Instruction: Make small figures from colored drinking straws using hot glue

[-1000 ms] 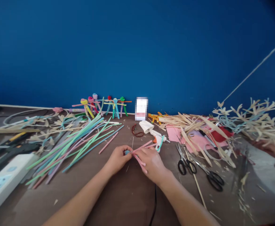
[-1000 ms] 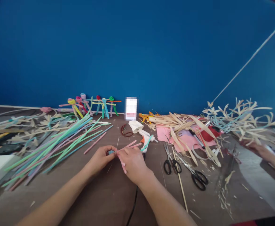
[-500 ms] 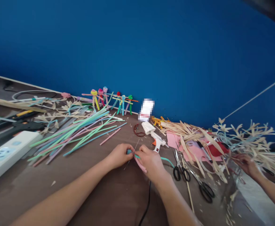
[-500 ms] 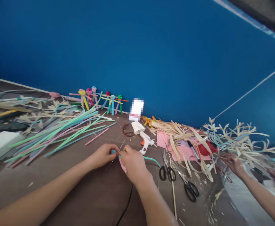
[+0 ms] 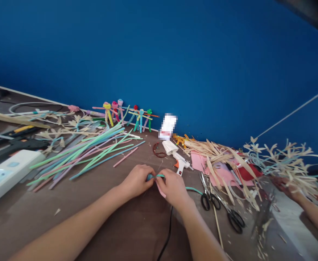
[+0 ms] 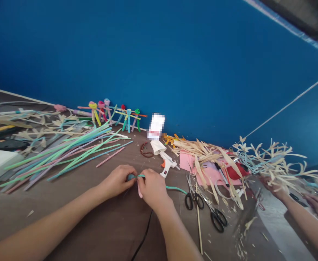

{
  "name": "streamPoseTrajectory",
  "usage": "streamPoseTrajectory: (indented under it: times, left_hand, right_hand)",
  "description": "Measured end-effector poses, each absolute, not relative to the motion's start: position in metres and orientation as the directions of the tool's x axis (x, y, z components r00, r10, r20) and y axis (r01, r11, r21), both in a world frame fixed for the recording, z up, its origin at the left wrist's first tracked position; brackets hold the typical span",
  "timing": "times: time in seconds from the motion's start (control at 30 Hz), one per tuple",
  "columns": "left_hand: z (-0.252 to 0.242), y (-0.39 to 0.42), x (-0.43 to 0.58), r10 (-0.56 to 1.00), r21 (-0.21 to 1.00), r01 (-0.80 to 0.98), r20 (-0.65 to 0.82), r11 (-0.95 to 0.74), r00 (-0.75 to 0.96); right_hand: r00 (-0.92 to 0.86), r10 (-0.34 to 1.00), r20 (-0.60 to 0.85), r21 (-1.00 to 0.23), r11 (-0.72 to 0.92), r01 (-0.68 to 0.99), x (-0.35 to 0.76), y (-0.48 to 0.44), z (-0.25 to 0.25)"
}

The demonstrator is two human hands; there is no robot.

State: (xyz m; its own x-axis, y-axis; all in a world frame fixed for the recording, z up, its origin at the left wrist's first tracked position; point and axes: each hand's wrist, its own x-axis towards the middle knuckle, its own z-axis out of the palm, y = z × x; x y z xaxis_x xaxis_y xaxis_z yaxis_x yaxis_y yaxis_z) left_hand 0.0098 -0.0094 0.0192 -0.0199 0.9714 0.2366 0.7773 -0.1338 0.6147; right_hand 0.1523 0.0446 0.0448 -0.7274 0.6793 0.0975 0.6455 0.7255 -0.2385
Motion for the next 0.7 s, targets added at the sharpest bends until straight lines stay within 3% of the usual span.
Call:
streamPoseTrajectory:
  times: [0.17, 0.37, 0.47, 0.6, 0.7]
  left_hand:
    - [0.018, -0.009, 0.008, 0.949, 0.579, 0.787, 0.313, -0.212, 0.025]
    - [0.023, -0.009, 0.003, 0.98, 0.686, 0.704, 0.186, -0.182, 0.073]
    - [0.022, -0.009, 0.002, 0.979, 0.684, 0.703, 0.186, -0.192, 0.087]
    - [0.022, -0.01, 0.005, 0.959, 0.6, 0.759, 0.264, -0.25, 0.107]
    - [0.025, -0.013, 0.008, 0.931, 0.528, 0.79, 0.338, -0.311, 0.14]
  right_hand:
    - [-0.688, 0.722, 0.077, -0.358, 0.664, 0.656, 0.152, 0.048, 0.044]
    - [-0.692, 0.722, 0.006, -0.561, 0.575, 0.596, 0.154, 0.056, 0.038]
    - [-0.693, 0.72, -0.033, -0.637, 0.519, 0.57, 0.155, 0.06, 0.035]
    - [-0.672, 0.73, -0.128, -0.768, 0.356, 0.533, 0.154, 0.064, 0.035]
    - [-0.636, 0.731, -0.248, -0.863, 0.132, 0.488, 0.152, 0.064, 0.037]
